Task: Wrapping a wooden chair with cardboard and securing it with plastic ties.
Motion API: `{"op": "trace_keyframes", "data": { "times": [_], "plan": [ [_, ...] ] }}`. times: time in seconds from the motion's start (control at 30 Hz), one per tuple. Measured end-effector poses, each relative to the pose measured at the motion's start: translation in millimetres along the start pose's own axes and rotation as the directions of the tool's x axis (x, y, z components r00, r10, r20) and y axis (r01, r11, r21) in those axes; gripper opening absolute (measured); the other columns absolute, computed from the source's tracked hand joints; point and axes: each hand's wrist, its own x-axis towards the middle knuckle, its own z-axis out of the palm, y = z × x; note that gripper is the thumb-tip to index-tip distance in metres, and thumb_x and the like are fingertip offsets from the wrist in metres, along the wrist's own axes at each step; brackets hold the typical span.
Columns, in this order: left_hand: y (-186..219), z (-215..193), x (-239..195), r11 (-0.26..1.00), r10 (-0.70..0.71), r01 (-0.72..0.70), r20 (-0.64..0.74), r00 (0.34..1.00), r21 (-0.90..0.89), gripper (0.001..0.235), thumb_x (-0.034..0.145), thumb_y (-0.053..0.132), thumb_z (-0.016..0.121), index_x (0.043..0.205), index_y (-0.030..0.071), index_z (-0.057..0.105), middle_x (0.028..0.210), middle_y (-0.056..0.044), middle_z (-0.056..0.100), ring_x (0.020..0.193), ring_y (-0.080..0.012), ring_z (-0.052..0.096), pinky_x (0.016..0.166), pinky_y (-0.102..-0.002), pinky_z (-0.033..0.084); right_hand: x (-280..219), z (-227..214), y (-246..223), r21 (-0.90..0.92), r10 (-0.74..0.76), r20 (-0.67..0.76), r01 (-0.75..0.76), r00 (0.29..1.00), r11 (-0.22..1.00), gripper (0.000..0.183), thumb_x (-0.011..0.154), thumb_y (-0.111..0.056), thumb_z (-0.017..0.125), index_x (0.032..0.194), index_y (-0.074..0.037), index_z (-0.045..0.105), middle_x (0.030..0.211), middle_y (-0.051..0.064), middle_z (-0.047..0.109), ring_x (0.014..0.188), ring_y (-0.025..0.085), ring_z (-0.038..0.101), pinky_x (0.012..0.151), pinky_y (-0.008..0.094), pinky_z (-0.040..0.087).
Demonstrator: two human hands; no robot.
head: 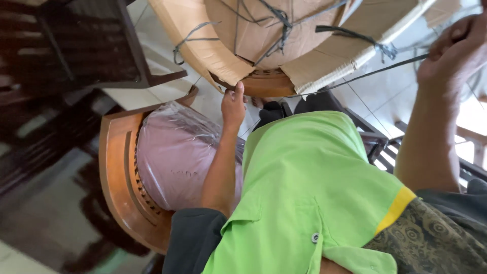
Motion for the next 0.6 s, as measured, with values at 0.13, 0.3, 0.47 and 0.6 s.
{"op": "trace_keyframes", "data": {
  "times": [0.13,0.3,0.47,0.6],
  "plan": [
    [-19.6,20.9,-1.2,0.997,0.071,-0.070,-0.143,0.987,0.016,0.061,0.095,0.060,0.044,0.111,0.005,0.064,0.099,-0.016,0.071,0.089,-0.0328,0.064,0.089,-0.044,0.046,44.3,-11.8,7.6,0.052,0.004,0.061,-0.007,0.998,0.999,0.023,0.101,-0.017,0.053,0.078,-0.014,0.047,0.067,-0.003,0.036,0.052,0.007,0.025,0.046,0.028,0.016],
    [-20.0,42.8,1.9,0.999,0.002,0.009,-0.286,0.958,0.038,0.074,0.096,0.065,0.035,0.133,0.006,0.061,0.132,-0.020,0.068,0.119,-0.0391,0.065,0.097,-0.047,0.049,85.1,-23.5,-20.3,-0.007,-0.126,0.114,0.128,0.985,0.992,0.043,0.113,-0.020,0.056,0.073,-0.013,0.040,0.060,0.001,0.036,0.047,0.011,0.028,0.049,0.029,0.015],
    [-25.0,56.8,3.3,0.995,-0.059,0.020,-0.430,0.901,-0.096,0.073,0.101,0.058,0.033,0.133,-0.002,0.059,0.134,-0.028,0.064,0.121,-0.0412,0.063,0.099,-0.045,0.049,138.6,-61.8,-11.0,-0.025,-0.073,0.112,0.077,0.991,0.997,0.031,0.108,-0.024,0.046,0.120,-0.006,0.067,0.067,0.000,0.043,0.043,0.010,0.031,0.036,0.029,0.022],
    [-3.5,77.1,-9.7,0.955,-0.229,0.100,-0.477,0.849,-0.281,0.076,0.097,0.061,0.028,0.140,0.004,0.055,0.132,-0.023,0.064,0.099,-0.0368,0.069,0.068,-0.042,0.059,156.1,-85.7,-3.4,-0.083,-0.070,0.182,0.086,0.981,0.993,0.031,0.113,-0.014,0.040,0.123,-0.007,0.068,0.066,-0.002,0.044,0.041,0.009,0.032,0.034,0.028,0.022]
  ]
}}
